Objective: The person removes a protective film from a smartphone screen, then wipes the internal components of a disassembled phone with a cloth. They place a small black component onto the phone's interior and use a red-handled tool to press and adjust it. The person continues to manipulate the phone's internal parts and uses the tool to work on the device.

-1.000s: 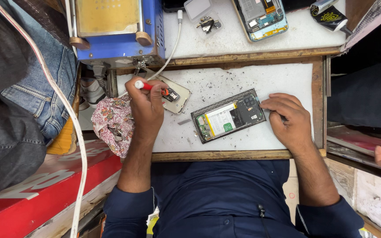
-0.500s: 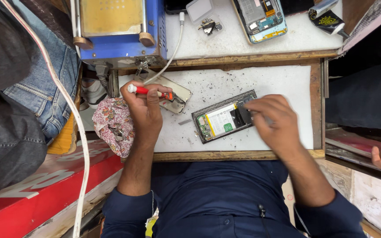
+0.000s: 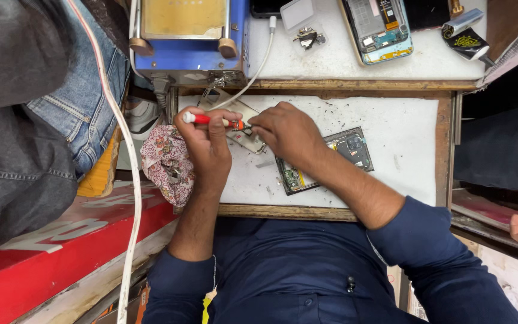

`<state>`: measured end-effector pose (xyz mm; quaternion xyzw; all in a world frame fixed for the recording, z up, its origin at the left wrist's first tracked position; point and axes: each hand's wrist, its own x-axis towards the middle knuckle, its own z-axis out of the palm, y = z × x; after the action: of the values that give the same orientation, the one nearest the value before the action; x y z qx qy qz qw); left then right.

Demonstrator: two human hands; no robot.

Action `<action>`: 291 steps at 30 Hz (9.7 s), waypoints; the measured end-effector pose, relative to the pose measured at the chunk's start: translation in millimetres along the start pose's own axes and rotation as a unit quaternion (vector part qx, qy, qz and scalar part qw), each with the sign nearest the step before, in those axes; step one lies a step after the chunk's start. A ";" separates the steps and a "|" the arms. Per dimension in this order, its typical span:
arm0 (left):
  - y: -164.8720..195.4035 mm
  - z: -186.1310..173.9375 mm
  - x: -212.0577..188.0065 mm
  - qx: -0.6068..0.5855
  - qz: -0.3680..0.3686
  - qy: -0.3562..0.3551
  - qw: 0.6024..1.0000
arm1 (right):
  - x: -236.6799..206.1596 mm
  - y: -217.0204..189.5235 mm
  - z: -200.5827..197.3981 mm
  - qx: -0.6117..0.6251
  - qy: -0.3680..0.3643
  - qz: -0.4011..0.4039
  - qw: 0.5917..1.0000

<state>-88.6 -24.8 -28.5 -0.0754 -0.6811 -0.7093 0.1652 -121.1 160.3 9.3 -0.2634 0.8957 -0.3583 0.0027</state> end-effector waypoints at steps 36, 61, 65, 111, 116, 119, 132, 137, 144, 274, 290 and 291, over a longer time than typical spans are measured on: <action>27.7 -22.1 3.8 0.356 -0.106 -0.071 0.926 | 18.8 9.8 10.8 0.281 -0.088 0.165 0.941; 12.6 -42.8 0.9 0.488 0.004 -0.068 0.870 | -51.4 2.9 -43.6 0.096 0.079 0.095 0.988; 37.0 -52.1 -9.1 0.528 0.025 -0.010 0.849 | -87.8 6.3 -59.0 0.143 0.128 0.155 0.969; 41.4 -39.2 7.1 0.065 -0.064 -0.079 0.993 | -155.5 -0.9 -7.9 0.229 0.001 0.074 0.971; 7.5 -29.9 17.0 0.125 -0.018 -0.019 0.992 | -164.2 5.9 -0.8 0.239 0.018 0.053 0.969; 6.1 -32.5 20.3 0.356 -0.019 -0.042 0.933 | -168.2 10.7 -0.3 0.232 0.030 0.064 0.970; 9.8 -12.5 35.9 0.585 -0.070 -0.118 0.800 | -171.8 15.3 0.6 0.242 0.042 0.069 0.967; 14.4 -13.1 46.2 0.532 -0.147 -0.122 0.825 | -179.5 26.1 -10.0 0.240 0.062 0.098 0.964; 12.3 -7.0 46.7 0.570 -0.103 -0.121 0.806 | -195.0 51.5 -32.6 0.268 0.136 0.158 0.941; 3.1 143.2 -26.2 0.070 -0.196 -0.183 0.961 | -163.5 41.2 -53.6 -0.019 0.173 0.261 0.950; 5.0 146.8 -24.6 0.109 -0.188 -0.179 0.959 | -167.1 44.8 -50.3 -0.101 0.154 0.172 0.968; 4.7 147.0 -25.1 0.108 -0.185 -0.177 0.961 | -167.2 45.2 -50.0 -0.107 0.150 0.172 0.968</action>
<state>-81.0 124.1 -23.5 -0.0543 -0.7742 -0.6250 -0.0845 -8.0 298.9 -13.3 -0.0471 0.9509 -0.2898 -0.0980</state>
